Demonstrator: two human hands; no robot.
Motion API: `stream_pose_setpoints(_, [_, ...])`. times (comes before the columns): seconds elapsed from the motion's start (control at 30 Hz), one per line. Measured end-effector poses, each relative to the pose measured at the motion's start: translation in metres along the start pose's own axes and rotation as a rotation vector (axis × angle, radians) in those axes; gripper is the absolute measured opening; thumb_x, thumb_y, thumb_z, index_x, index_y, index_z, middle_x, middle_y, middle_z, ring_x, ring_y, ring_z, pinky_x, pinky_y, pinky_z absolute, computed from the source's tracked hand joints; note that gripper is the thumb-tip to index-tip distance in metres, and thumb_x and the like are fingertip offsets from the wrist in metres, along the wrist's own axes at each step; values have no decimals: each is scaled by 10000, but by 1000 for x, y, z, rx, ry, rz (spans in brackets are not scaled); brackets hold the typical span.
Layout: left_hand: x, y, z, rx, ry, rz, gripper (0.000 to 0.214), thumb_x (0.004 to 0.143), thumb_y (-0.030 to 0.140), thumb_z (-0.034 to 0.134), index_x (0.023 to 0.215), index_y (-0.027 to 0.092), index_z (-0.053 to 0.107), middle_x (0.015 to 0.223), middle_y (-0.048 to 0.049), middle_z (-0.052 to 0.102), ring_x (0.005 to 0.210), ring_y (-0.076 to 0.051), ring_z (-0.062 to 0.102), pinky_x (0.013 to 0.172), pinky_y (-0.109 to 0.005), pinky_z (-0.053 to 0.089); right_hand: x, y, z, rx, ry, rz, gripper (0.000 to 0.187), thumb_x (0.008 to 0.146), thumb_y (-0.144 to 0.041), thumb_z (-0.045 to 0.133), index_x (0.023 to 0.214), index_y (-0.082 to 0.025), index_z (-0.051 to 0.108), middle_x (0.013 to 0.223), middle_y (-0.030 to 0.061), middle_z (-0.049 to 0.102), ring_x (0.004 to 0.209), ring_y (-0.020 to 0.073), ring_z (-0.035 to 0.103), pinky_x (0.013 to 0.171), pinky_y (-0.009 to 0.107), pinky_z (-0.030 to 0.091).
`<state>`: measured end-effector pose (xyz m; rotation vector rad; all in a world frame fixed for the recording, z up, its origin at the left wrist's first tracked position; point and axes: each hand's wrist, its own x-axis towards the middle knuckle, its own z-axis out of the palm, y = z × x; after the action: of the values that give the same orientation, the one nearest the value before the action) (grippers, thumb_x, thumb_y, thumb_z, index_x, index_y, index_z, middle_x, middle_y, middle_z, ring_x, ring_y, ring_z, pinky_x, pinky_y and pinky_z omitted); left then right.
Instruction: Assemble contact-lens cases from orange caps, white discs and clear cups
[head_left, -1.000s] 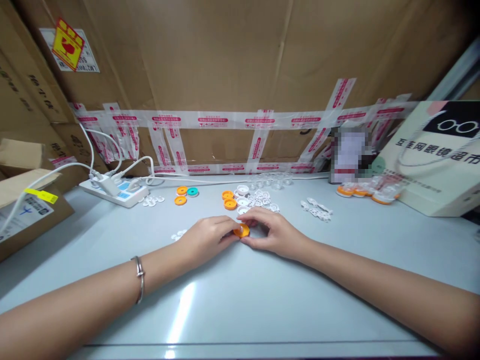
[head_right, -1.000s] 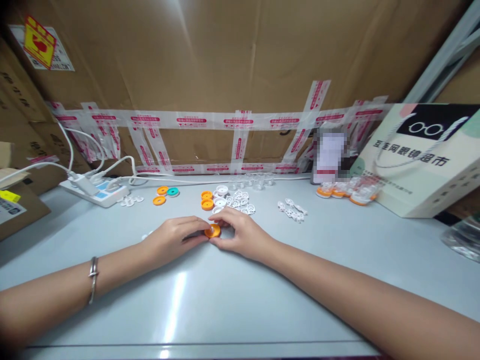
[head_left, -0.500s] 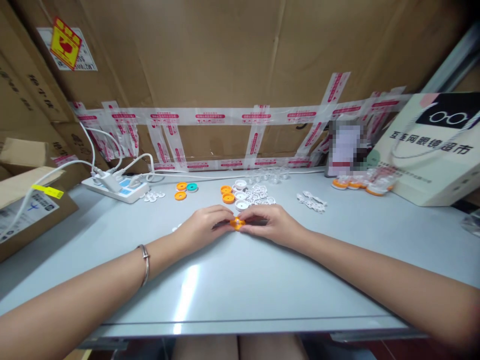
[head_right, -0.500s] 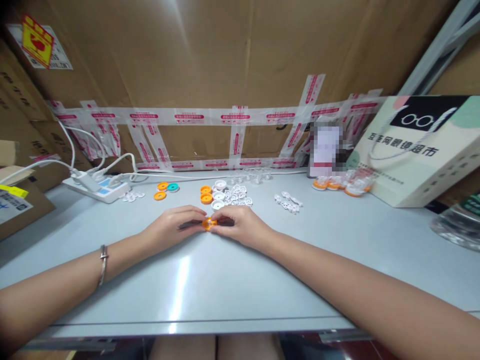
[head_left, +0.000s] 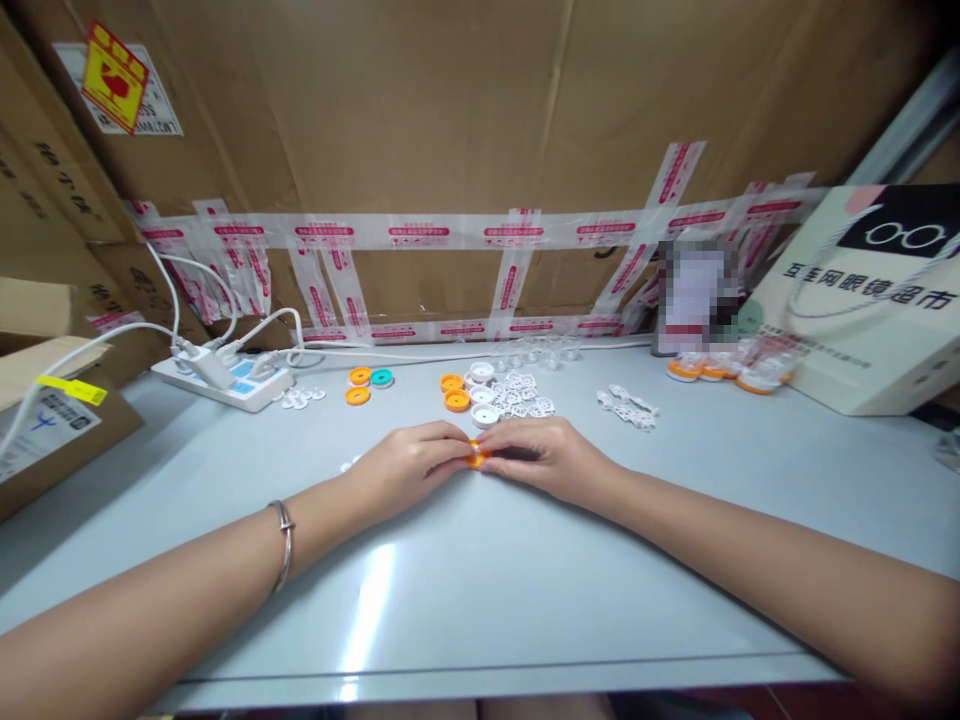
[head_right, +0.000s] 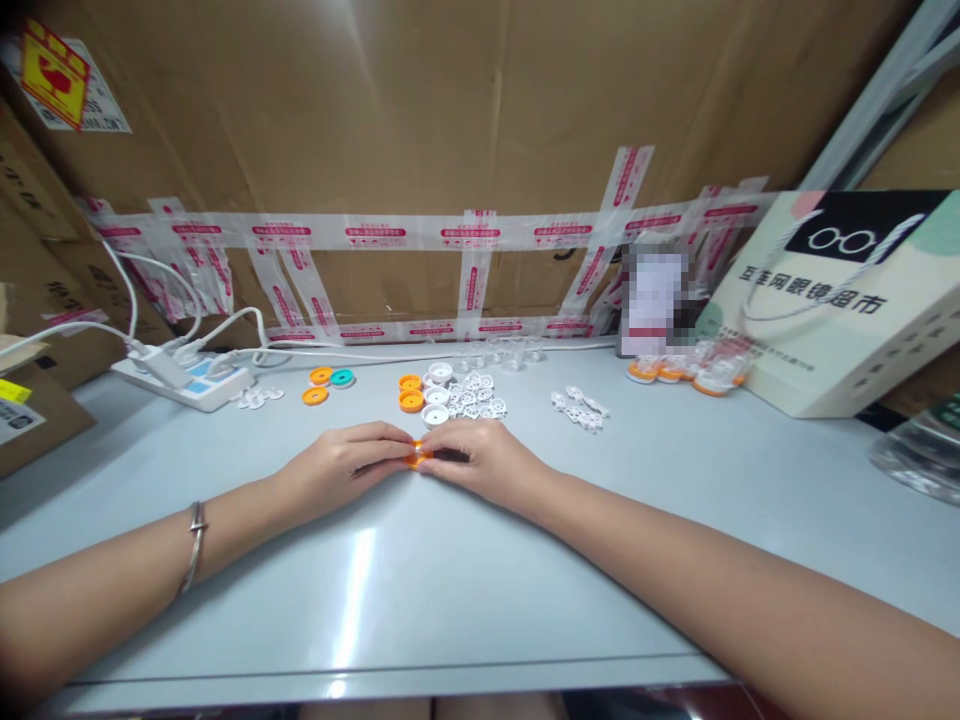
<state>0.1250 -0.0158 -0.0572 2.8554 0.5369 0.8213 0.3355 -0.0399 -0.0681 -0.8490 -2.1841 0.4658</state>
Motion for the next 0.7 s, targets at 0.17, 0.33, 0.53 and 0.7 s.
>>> stream_pose_setpoints(0.17, [-3, 0, 1, 110, -55, 35, 247, 903, 181, 406, 984, 143, 637, 982, -87, 653, 845, -145, 630, 750, -249, 530, 0, -2, 0, -72, -29, -61, 142, 828, -238, 556, 884, -186, 676, 907, 71, 690, 833, 159, 646, 759, 292, 528])
stream_pose_setpoints(0.33, [-3, 1, 5, 246, -141, 35, 248, 912, 191, 387, 985, 155, 621, 1004, -90, 635, 866, -170, 621, 748, -290, 528, 0, -5, 1, -155, -65, -81, 187, 856, -229, 496, 831, -173, 672, 898, 96, 660, 806, 170, 638, 722, 307, 529])
stream_pose_setpoints(0.53, [7, 0, -31, 143, -170, -47, 208, 881, 207, 448, 974, 155, 627, 990, -89, 647, 876, -166, 619, 782, -280, 498, 0, -5, 1, -83, -35, -16, 131, 829, -255, 548, 887, -194, 648, 880, 70, 680, 805, 167, 635, 738, 307, 519])
stream_pose_setpoints(0.7, [5, -21, -80, 98, -385, -310, 149, 816, 233, 530, 831, 189, 672, 818, -19, 673, 713, -132, 611, 662, -212, 458, 3, -9, 1, -68, -39, 76, 131, 816, -275, 568, 885, -191, 641, 855, 51, 681, 765, 152, 622, 721, 287, 503])
